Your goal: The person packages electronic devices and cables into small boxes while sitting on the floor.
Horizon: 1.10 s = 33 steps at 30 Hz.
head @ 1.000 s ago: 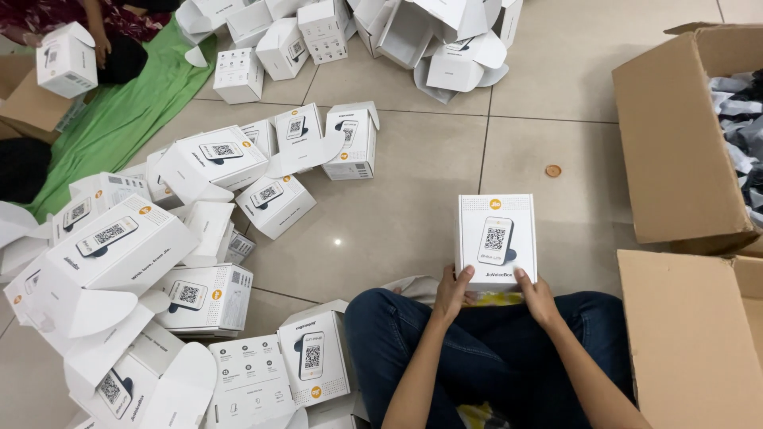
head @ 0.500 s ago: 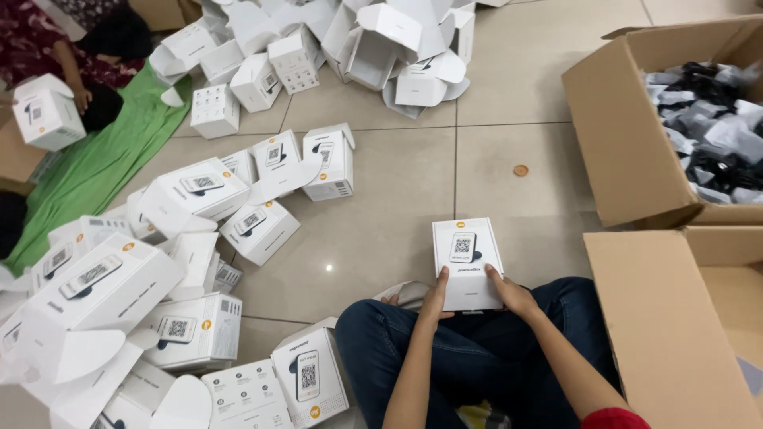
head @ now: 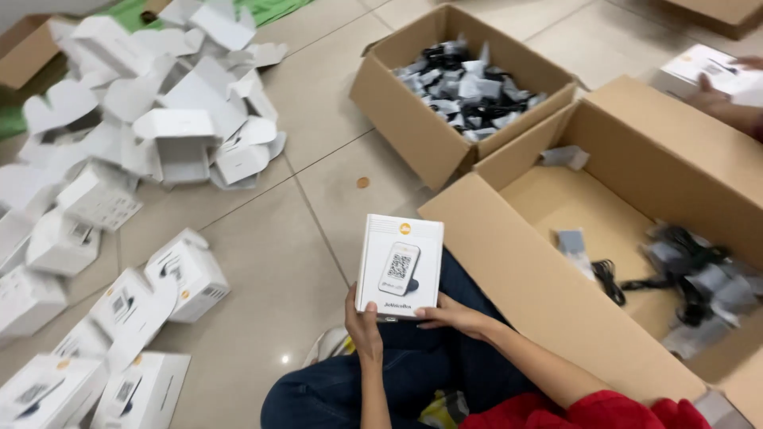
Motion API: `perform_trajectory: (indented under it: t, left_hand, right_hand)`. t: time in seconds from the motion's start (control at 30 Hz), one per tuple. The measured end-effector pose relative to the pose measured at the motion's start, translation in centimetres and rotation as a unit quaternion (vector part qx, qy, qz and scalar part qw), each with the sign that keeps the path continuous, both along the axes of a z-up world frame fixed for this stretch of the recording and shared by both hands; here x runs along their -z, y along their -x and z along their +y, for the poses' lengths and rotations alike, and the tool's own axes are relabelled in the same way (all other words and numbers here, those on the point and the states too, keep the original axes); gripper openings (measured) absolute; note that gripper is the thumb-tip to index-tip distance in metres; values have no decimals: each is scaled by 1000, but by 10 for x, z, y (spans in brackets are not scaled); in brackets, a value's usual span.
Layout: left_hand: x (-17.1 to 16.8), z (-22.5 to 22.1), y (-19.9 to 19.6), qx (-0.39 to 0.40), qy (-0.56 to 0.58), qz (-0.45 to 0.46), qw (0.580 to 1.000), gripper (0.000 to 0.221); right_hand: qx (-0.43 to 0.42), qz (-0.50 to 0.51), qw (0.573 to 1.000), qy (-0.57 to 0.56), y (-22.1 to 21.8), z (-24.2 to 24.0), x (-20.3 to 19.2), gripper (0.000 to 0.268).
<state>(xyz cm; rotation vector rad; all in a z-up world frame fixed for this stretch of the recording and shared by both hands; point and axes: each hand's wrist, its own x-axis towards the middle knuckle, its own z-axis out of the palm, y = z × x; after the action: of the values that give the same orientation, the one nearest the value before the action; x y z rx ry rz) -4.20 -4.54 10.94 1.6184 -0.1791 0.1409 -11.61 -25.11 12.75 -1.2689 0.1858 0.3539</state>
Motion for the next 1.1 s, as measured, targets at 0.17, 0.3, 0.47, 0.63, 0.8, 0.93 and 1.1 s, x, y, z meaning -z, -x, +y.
perform_trajectory:
  t: [0.17,0.3,0.47,0.63,0.8,0.93,1.1]
  left_hand:
    - [-99,-87,26,185,-8,-127,975,90]
    - [-122,-204,86,284,168,-114,937,104]
    - [-105,-275,161,484,-207,-234,817,75]
    - [-77,-279,157,486,-304,-345,743,57]
    - [-87,-280,161,473,-358,-350,725,55]
    - [-89,-280,162,472,-374,-349,718,55]
    - [-88,-281,164,475,-372,-344,720,54]
  right_hand:
    - [136,-81,985,-65,87,-53,-10,88]
    - [348,-220,902,-130,146,-100,-33,86]
    - [596,-242,766,0,229,-163,-92,78]
    - [770,-167,612,71,344,-232,-92,66]
    - [815,-72,572,62,430,-251,-104,75]
    - [792,-25,605,78,484,-303,-84,87]
    - [790,-5,612,-19,494,-362,-50,84]
